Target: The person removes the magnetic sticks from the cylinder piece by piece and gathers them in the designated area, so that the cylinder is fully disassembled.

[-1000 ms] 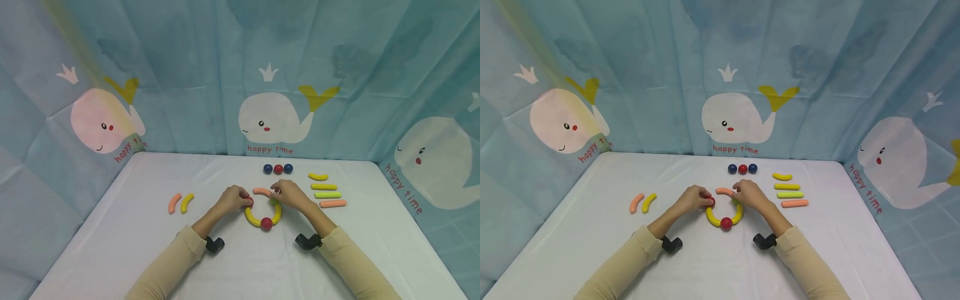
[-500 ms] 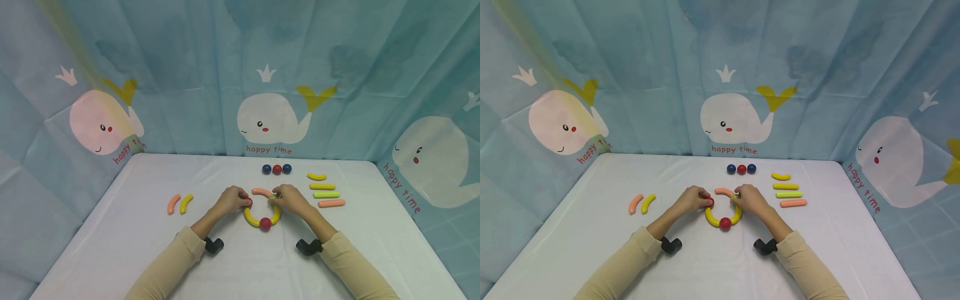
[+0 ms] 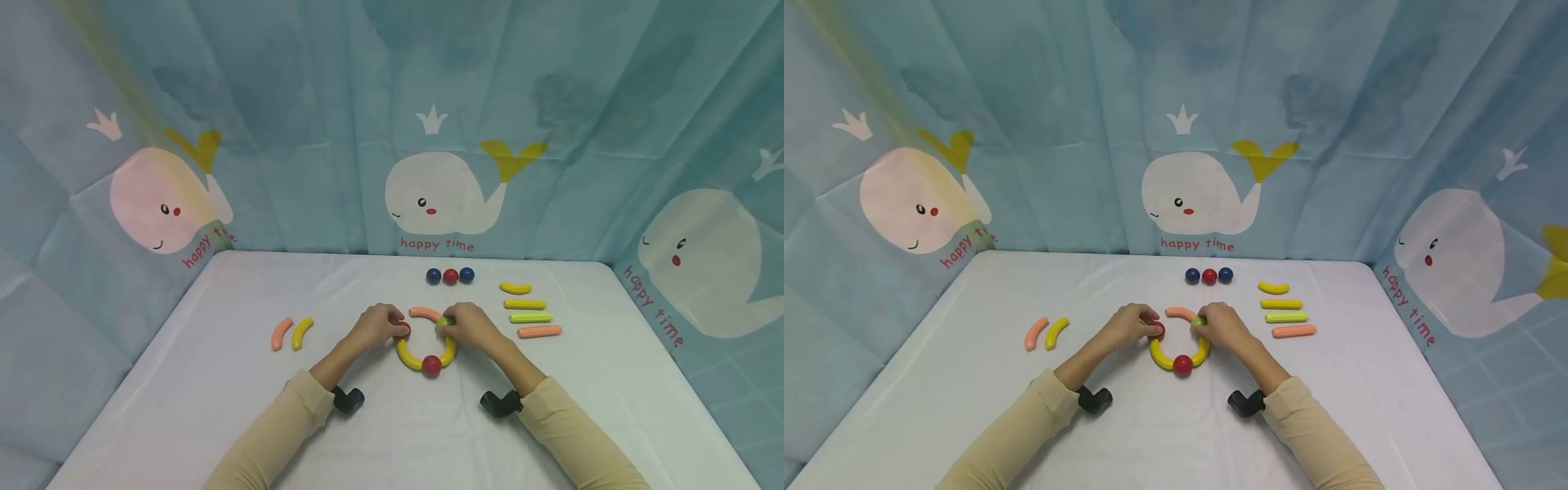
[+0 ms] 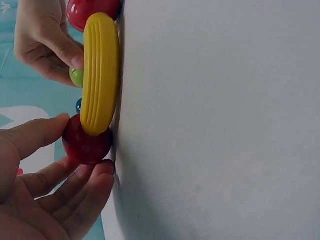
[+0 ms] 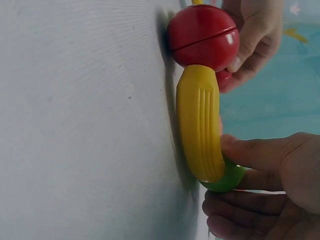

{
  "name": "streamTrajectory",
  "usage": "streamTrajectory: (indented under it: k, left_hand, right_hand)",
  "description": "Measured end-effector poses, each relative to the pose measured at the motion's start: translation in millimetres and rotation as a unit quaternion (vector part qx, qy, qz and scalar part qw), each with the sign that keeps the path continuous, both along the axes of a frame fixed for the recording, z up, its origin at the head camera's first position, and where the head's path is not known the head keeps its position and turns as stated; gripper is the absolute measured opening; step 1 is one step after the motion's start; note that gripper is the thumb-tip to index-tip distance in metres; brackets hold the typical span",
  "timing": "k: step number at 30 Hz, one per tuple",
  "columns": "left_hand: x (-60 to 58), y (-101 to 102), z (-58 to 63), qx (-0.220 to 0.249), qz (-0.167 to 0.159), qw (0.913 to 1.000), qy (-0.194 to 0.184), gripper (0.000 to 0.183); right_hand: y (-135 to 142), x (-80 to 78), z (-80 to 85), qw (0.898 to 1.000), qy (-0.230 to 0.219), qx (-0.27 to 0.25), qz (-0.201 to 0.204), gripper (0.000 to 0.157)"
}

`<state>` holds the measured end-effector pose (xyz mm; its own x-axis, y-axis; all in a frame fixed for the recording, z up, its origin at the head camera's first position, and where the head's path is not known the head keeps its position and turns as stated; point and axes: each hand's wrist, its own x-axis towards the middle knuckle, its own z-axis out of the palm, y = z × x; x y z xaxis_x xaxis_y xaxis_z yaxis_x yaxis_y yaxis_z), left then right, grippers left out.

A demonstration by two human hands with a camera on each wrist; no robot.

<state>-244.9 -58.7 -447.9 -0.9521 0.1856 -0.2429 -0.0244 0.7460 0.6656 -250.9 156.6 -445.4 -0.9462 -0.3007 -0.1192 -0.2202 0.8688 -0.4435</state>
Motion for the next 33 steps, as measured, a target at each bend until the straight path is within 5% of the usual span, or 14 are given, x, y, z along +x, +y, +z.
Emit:
streamTrajectory:
  k: [6,16,24,33]
  left_hand:
    - [-7.8,-2.9,5.2,-0.018,-0.02,0.9996,-0.013,0.038]
    - [-36.2,15.9,17.6,-0.041,-0.088,0.995,0.023,0.031]
    - [-56.0,39.5,15.4,-0.091,-0.164,0.9815,0.035,0.037]
    - [-59.3,52.1,7.6,-0.133,-0.206,0.9682,0.049,0.021]
  right_hand:
    - [-0.1,-2.2,-1.0,1.0,-0.002,0.0,0.003,0.036]
    - [1.5,-2.1,-0.1,1.0,-0.002,-0.005,0.007,0.035]
    - [-0.2,-3.2,0.0,1.0,0.002,-0.011,0.009,0.034]
    - [1.6,-3.7,-1.9,1.0,0.003,-0.012,0.005,0.034]
